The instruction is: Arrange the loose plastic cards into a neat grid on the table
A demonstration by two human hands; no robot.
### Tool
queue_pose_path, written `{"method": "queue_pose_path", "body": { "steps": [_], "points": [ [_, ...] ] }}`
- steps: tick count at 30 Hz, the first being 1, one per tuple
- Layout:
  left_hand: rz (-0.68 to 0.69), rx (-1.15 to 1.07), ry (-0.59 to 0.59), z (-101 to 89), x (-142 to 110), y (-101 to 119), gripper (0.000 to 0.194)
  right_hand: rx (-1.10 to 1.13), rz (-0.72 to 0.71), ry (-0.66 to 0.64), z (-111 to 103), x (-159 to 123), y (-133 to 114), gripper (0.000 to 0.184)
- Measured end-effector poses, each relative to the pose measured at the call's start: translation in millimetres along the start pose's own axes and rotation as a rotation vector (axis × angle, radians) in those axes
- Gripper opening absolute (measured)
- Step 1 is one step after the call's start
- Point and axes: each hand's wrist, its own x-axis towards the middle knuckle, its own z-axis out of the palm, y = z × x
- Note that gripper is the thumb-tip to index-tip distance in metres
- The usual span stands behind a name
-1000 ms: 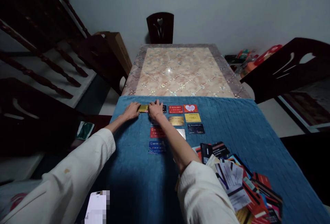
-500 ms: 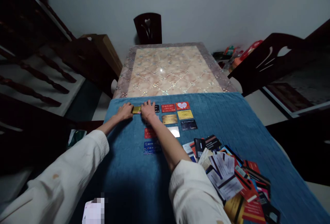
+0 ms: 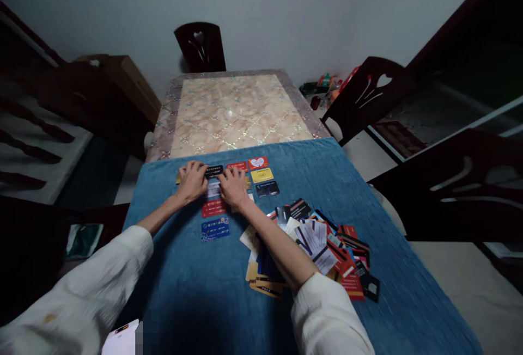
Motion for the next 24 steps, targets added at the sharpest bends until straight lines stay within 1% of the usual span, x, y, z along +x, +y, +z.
{"method": "queue_pose_path", "body": {
  "steps": [3, 6, 10, 13, 18, 21, 24],
  "points": [
    [0.072, -0.045, 0.001, -4.2, -5.4, 32.8, 0.037, 0.014, 0.027, 0.036, -4.5, -25.6, 12.7, 0.03],
    [0.132, -0.115, -0.004, -4.6, -14.3, 63.3, 0.036, 0.024, 0.047, 0.079, -8.7, -53.9, 24.7, 0.027],
    [0.243, -0.184, 0.026, 1.1, -29.7, 100.0, 0.032, 0.038, 0.055, 0.145, -13.3, -98.5, 40.9, 0.027],
    [0.305, -0.232, 0.036, 7.6, -42.3, 126.3, 0.03, 0.032, 0.092, 0.181, -16.1, -136.6, 52.5, 0.024],
    [0.439, -0.31, 0.032, 19.8, -61.9, 168.6, 0.031, -0.002, 0.188, 0.174, -21.0, -202.2, 70.6, 0.022],
    [0.513, -0.339, 0.004, 27.1, -72.7, 191.8, 0.03, -0.026, 0.27, 0.161, -25.8, -239.2, 82.1, 0.021],
    [0.571, -0.348, -0.025, 32.4, -83.9, 212.9, 0.033, -0.04, 0.353, 0.147, -30.9, -272.4, 93.6, 0.024]
  ]
}}
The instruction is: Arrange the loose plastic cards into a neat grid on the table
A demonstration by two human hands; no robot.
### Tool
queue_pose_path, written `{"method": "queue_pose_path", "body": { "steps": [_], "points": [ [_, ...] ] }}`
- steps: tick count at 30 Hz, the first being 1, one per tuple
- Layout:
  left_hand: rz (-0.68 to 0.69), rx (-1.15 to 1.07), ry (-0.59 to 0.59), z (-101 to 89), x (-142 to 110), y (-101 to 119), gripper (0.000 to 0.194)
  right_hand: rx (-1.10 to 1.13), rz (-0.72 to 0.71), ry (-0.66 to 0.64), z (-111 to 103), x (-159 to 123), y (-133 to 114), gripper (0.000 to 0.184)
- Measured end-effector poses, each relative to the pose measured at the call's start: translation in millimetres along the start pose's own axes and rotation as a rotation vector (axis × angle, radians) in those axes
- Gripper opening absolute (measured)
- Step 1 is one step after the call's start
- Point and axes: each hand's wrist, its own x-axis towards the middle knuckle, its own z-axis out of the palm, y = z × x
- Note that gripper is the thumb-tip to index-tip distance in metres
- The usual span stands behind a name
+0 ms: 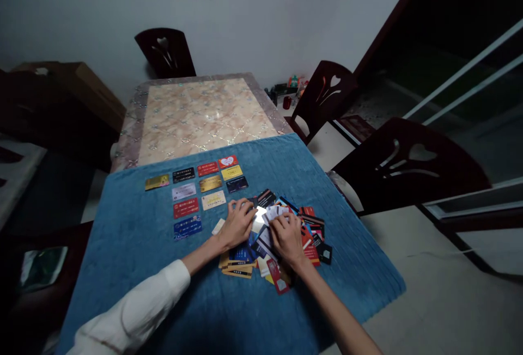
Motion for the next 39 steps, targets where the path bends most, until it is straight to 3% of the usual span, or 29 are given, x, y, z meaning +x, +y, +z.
{"method": "queue_pose_path", "body": {
  "steps": [4, 13, 22, 30, 39],
  "points": [
    [0.048, -0.037, -0.046, 12.3, -1.8, 28.5, 0.036, -0.007, 0.051, -0.013, -5.2, -28.4, 25.2, 0.029],
    [0.061, 0.005, -0.154, 32.6, -10.4, 78.4, 0.04, 0.011, -0.085, -0.153, -3.6, -51.0, 49.7, 0.063],
    [-0.022, 0.016, -0.197, 47.6, -15.4, 94.9, 0.049, -0.017, -0.103, -0.231, -8.0, -49.4, 62.7, 0.066],
    [-0.093, 0.028, -0.187, 55.0, -20.0, 108.5, 0.053, -0.054, -0.171, -0.231, -2.6, -52.7, 72.8, 0.052],
    [-0.124, 0.011, -0.177, 54.9, -25.8, 109.6, 0.046, -0.018, -0.251, -0.237, -8.1, -56.9, 80.7, 0.042]
  ]
}}
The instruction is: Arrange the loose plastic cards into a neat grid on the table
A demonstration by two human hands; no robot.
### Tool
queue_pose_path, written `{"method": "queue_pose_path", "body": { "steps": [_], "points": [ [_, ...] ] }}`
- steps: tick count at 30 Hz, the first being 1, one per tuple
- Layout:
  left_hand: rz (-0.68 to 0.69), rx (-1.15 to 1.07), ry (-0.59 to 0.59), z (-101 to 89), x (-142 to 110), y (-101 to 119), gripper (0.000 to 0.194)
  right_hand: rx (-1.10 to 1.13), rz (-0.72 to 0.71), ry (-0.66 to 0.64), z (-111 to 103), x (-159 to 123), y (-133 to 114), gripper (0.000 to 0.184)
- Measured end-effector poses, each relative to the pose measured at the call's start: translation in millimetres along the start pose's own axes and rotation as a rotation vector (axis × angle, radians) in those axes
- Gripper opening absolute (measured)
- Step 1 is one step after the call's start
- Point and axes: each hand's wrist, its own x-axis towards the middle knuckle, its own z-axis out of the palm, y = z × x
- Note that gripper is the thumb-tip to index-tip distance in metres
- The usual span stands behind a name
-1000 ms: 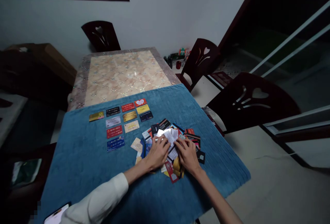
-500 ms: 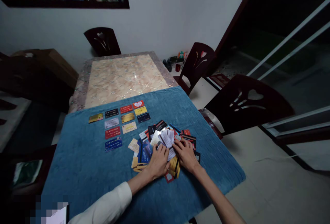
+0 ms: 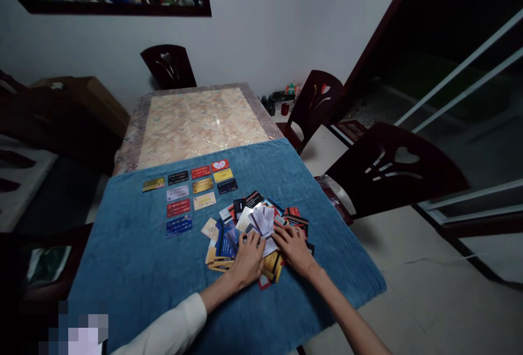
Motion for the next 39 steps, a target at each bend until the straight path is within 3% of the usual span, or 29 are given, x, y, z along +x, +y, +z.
{"method": "queue_pose_path", "body": {
  "steps": [7, 12, 18, 24, 31, 35, 39],
  "points": [
    [0.073, -0.036, -0.002, -9.3, 2.4, -8.7, 0.026, 0.045, 0.013, 0.107, -1.9, -1.8, 3.1, 0.032],
    [0.01, -0.171, 0.044, -6.1, 10.1, -18.3, 0.02, 0.172, 0.074, 0.196, 4.9, 4.9, 3.4, 0.03],
    [-0.093, -0.314, 0.091, 0.8, 17.5, -29.0, 0.035, 0.217, 0.217, 0.269, 18.9, 13.9, -0.4, 0.035],
    [-0.084, -0.333, 0.139, 5.4, 19.0, -34.1, 0.045, 0.187, 0.251, 0.296, 23.1, 14.7, -3.2, 0.034],
    [-0.05, -0.306, 0.159, 3.0, 18.4, -32.4, 0.044, 0.228, 0.259, 0.288, 22.8, 11.3, -3.1, 0.037],
    [-0.05, -0.305, 0.162, 4.8, 17.6, -29.7, 0.04, 0.27, 0.297, 0.277, 23.6, 6.7, -6.6, 0.044],
    [-0.049, -0.318, 0.153, 9.0, 15.8, -28.5, 0.039, 0.324, 0.373, 0.306, 32.3, -1.4, -12.9, 0.04]
  ]
}}
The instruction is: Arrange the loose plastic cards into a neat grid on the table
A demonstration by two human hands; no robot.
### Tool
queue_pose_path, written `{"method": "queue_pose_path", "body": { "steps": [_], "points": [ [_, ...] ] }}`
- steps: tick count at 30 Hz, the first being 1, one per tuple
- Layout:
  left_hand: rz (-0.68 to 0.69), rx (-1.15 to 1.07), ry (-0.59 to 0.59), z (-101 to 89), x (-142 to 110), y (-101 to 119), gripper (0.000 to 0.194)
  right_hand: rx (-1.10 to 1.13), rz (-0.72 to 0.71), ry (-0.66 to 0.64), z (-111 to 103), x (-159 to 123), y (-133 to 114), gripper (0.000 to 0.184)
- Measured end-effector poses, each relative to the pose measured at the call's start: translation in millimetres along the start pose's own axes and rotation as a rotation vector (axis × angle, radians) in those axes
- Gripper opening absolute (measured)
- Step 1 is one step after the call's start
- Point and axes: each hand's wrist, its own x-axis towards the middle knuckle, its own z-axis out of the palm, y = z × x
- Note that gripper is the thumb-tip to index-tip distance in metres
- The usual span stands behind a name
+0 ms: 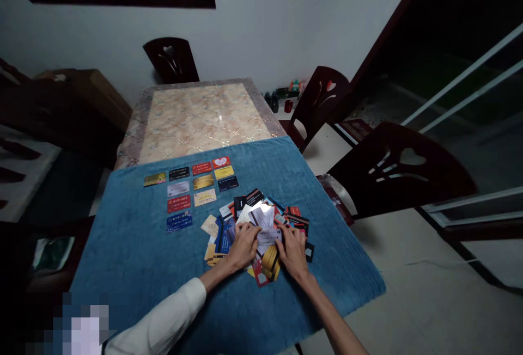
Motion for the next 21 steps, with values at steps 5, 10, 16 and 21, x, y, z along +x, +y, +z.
{"method": "queue_pose_path", "body": {
  "steps": [5, 10, 16, 21],
  "points": [
    [0.014, -0.014, 0.012, -2.1, 0.3, 0.5, 0.032, 0.127, 0.067, 0.06, -1.1, -7.4, -3.2, 0.034],
    [0.033, -0.02, 0.007, -8.0, 4.6, 1.8, 0.017, 0.262, 0.071, 0.098, -22.9, 6.1, -13.6, 0.031],
    [0.04, -0.044, 0.041, -17.1, 9.6, 9.8, 0.018, 0.092, -0.102, 0.081, -49.8, 25.1, -29.0, 0.028],
    [0.015, -0.144, 0.11, -26.5, 12.0, 19.3, 0.029, -0.158, -0.301, -0.009, -58.5, 35.8, -42.1, 0.021]
  ]
}}
